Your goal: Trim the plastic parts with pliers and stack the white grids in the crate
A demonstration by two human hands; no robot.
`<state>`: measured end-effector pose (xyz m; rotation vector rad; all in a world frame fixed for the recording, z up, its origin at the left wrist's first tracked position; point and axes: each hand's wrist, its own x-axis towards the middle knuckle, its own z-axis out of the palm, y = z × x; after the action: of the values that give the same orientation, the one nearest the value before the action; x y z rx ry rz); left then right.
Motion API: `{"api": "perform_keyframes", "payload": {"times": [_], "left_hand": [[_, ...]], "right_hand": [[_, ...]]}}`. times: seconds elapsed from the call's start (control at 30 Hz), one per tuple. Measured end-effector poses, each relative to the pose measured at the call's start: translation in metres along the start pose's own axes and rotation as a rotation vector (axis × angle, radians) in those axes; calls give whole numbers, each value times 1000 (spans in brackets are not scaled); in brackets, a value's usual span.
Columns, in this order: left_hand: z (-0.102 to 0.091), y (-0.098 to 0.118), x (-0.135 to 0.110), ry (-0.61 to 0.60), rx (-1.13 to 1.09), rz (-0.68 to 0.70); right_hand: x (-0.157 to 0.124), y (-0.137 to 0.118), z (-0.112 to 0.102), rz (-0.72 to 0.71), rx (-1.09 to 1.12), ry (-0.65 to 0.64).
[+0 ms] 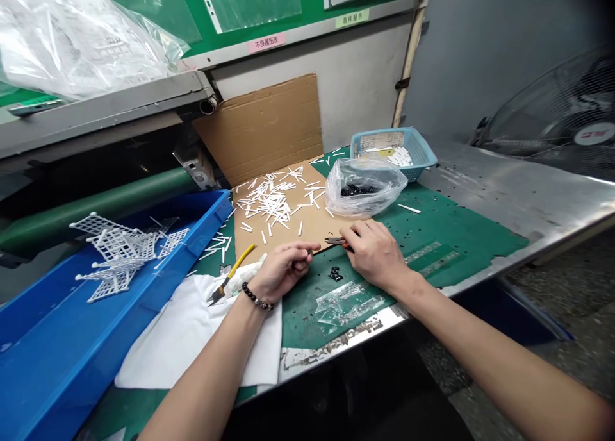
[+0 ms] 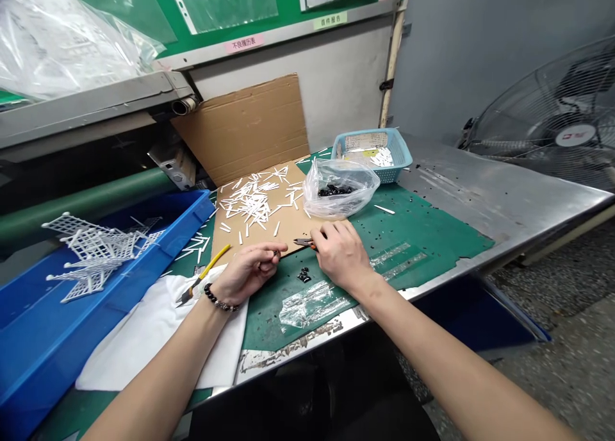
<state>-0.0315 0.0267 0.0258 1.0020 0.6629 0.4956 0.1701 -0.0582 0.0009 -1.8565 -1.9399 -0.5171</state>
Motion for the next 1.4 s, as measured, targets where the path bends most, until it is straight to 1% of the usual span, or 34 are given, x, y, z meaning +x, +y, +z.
{"api": "perform_keyframes", "payload": {"times": [0.1,0.17,0.2,0.27,0.37,0.43,0.57,0.67,0.73,0.83,0.9,0.97,1.03,1.13,1.2,1.27,1.4], "left_hand": [[0,3,-2,-61,-127,-4],[4,2,-3,-80,-99,-22],[6,1,-4,-69,-24,-31],[11,-2,-5,-9,243,-9],[18,-10,-6,64,737,131],[21,-15,-8,91,954,210],[22,-20,-8,117,1144,255],[21,-22,-8,87,1192,280],[21,-22,-8,80,1201,293],[21,-21,-8,85,1168,279],[20,-18,-8,97,1085,246],[18,-14,-7,126,948,200],[15,-10,-6,149,743,128],[11,-6,-5,127,357,20],[8,-4,-5,116,165,-1],[7,-5,-5,130,67,11],[10,-6,-5,169,6,33]], "right_hand": [[-1,-1,-4,16,-103,9],[-2,-4,-7,20,-158,9],[-2,-5,-8,20,-182,5],[-2,-9,-10,31,-218,-8],[3,-13,-12,41,-249,-61],[6,-11,-14,32,-256,-100],[8,2,-23,15,-303,-138],[6,13,-34,-70,-384,-241],[7,20,-42,-69,-403,-270],[9,25,-50,1,-376,-231],[11,24,-48,5,-334,-209],[12,20,-40,-16,-266,-189],[13,14,-29,-27,-180,-148],[13,4,-9,-44,-27,-52],[11,-2,2,-68,66,10],[8,-6,10,-91,125,61],[4,-9,15,-98,151,124]]}}
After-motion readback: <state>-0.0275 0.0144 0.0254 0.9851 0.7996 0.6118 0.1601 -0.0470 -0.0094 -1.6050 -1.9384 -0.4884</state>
